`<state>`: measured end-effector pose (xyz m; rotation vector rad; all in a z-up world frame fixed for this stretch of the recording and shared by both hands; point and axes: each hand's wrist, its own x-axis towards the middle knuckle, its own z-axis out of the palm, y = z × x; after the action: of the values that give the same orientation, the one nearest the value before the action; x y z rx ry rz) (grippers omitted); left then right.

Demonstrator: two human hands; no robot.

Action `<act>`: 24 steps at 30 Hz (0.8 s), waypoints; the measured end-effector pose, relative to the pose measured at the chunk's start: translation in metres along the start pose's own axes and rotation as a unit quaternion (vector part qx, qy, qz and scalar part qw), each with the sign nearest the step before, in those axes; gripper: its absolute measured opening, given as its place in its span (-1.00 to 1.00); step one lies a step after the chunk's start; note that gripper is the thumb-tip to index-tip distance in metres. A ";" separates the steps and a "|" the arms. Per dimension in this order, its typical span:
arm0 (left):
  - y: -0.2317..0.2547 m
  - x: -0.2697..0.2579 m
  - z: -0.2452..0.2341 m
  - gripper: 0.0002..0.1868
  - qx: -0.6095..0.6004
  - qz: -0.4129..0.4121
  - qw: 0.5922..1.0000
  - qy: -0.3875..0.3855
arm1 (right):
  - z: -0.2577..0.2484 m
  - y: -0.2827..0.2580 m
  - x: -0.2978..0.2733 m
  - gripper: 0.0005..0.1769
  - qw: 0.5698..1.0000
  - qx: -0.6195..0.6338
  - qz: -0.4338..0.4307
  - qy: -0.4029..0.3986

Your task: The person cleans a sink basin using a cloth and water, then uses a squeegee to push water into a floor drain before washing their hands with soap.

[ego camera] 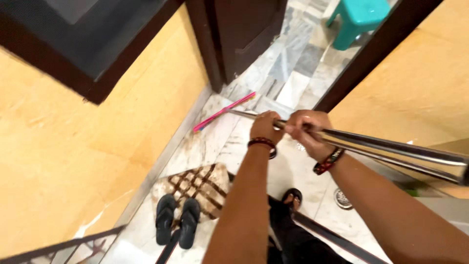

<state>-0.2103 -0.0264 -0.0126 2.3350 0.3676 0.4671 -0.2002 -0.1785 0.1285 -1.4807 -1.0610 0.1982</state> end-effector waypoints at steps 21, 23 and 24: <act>0.162 -0.121 0.078 -0.76 0.093 -0.110 0.954 -0.262 | -0.117 -0.060 -0.185 -0.61 0.992 0.099 0.033 -0.072; 0.189 -0.134 0.092 -0.75 0.097 -0.100 0.954 -0.265 | -0.138 -0.070 -0.207 -0.62 0.990 0.123 -0.003 -0.068; 0.203 -0.142 0.099 -0.74 0.097 -0.095 0.954 -0.267 | -0.150 -0.076 -0.218 -0.63 0.992 0.103 0.004 -0.075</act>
<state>-0.2685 -0.2833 0.0297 2.4657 0.3813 -0.3092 -0.2588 -0.4471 0.1323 -1.2996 -1.1202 0.4166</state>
